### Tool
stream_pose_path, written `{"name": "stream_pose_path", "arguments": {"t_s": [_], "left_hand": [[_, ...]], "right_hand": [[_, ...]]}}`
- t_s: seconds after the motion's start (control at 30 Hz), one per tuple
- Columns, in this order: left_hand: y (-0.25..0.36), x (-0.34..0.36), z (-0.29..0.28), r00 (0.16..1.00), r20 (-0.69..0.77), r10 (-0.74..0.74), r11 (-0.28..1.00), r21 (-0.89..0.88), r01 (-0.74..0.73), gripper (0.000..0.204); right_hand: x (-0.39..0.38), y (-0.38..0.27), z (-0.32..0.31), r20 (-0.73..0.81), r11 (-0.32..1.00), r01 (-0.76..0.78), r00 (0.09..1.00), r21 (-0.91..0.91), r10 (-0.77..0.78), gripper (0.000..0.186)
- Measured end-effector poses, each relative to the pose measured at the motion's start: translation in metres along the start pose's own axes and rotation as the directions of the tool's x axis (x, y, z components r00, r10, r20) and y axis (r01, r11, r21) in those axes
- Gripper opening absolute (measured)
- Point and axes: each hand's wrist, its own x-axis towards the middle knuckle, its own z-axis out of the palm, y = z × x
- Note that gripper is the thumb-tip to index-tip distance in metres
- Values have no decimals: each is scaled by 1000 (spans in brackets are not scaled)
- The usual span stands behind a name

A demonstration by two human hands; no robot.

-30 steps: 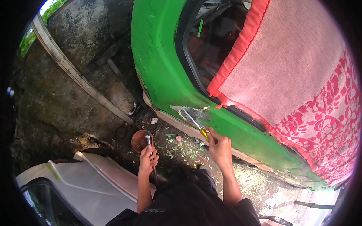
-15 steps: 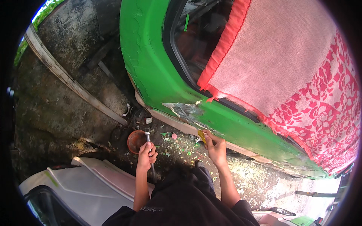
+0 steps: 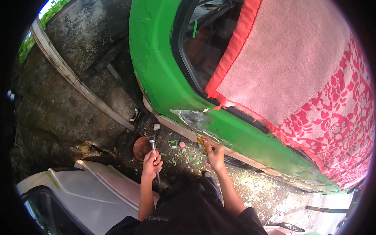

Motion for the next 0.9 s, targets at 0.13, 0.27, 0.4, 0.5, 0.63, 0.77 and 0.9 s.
{"name": "stream_pose_path", "arguments": {"t_s": [0.13,0.27,0.4,0.5,0.63,0.77,0.9], "left_hand": [[-2,0,5,1000,-8,2,1000,-1,-2,33],[-4,-1,10,999,-38,20,1000,-8,-20,33],[-9,-3,7,998,-47,30,1000,-8,-30,33],[-9,-5,10,998,-60,24,1000,0,-24,33],[-13,-13,10,998,-57,9,999,-30,-11,33],[-13,-6,11,996,-83,23,1000,-18,-24,32],[-14,-11,14,998,-67,17,1000,-18,-18,32]], "right_hand": [[-15,-4,-24,-18,997,-72,997,42,73,29],[6,17,0,1,987,-125,992,98,125,30],[0,33,-9,-13,993,-85,996,86,87,31],[0,10,-18,28,988,-123,992,98,120,32],[6,28,-4,18,979,-152,988,133,151,31],[0,32,-25,42,985,-91,995,149,85,31],[15,21,-5,96,980,-154,985,123,142,32]]}}
